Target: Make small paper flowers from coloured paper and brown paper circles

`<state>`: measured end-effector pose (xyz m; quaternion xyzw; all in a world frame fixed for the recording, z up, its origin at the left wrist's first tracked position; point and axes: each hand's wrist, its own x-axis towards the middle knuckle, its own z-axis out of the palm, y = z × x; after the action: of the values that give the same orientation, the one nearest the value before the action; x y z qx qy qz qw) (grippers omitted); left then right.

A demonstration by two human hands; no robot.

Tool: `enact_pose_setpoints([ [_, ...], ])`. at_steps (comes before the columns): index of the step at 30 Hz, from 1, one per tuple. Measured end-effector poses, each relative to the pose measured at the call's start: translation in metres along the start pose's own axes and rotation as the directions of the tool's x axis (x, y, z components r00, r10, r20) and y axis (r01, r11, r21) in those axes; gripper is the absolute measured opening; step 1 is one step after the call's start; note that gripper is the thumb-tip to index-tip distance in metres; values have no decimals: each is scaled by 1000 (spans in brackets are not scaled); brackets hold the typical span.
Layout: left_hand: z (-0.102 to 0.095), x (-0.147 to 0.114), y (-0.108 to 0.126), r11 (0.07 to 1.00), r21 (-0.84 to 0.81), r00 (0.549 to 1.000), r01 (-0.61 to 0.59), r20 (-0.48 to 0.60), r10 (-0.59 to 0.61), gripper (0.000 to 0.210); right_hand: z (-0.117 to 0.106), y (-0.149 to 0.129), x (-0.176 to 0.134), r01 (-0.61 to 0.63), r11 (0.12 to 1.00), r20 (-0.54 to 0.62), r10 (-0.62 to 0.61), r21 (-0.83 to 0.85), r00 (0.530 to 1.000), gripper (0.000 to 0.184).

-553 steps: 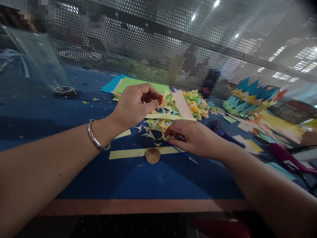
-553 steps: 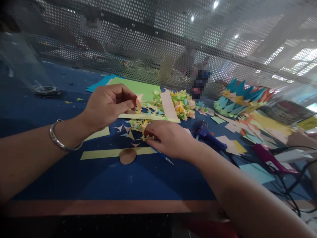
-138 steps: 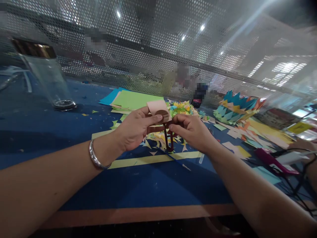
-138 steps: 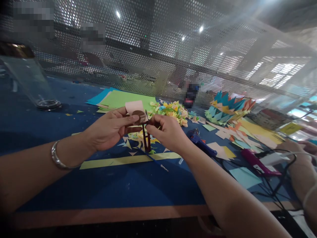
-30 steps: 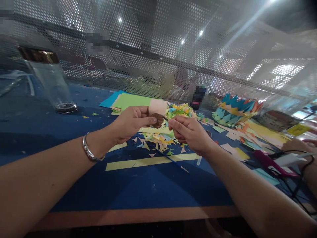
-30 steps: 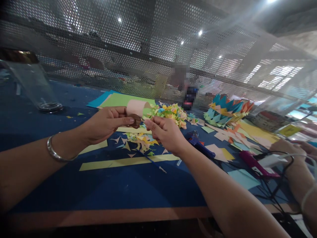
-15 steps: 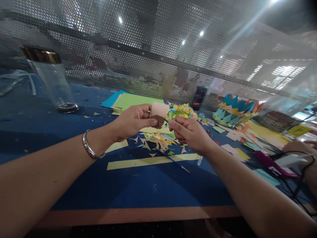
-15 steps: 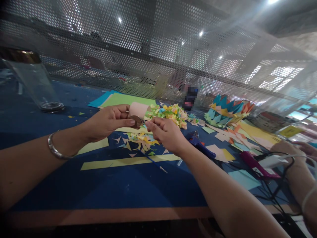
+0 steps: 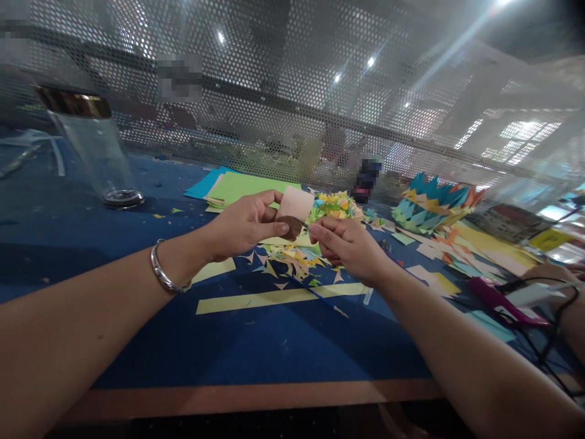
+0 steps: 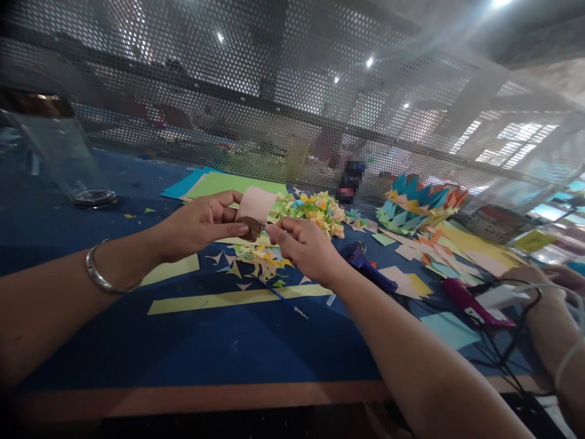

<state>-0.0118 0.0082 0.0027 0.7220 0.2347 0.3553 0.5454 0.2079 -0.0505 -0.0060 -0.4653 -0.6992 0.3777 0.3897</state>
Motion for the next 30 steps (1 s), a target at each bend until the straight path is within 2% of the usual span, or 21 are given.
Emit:
enact_pose_setpoints([
  [7, 0, 0, 0, 999, 36, 1000, -7, 10, 7, 35, -1, -1, -1, -1, 999, 1, 1, -36, 1000, 41],
  [14, -1, 3, -7, 998, 3, 996, -55, -77, 55, 41, 0, 0, 1, -2, 996, -55, -3, -92, 998, 44],
  [20, 6, 2, -9, 996, -43, 997, -73, -41, 71, 45, 9, 4, 3, 71, 988, -154, -92, -135, 984, 38],
  [26, 10, -2, -7, 997, 2, 997, -73, 21, 73, 42, 15, 9, 7, 164, 986, -172, -164, -17, 971, 27],
  [30, 19, -3, -9, 991, -135, 990, -19, -139, 0, 41, 16, 5, 7, 174, 984, -237, -160, 43, 958, 28],
])
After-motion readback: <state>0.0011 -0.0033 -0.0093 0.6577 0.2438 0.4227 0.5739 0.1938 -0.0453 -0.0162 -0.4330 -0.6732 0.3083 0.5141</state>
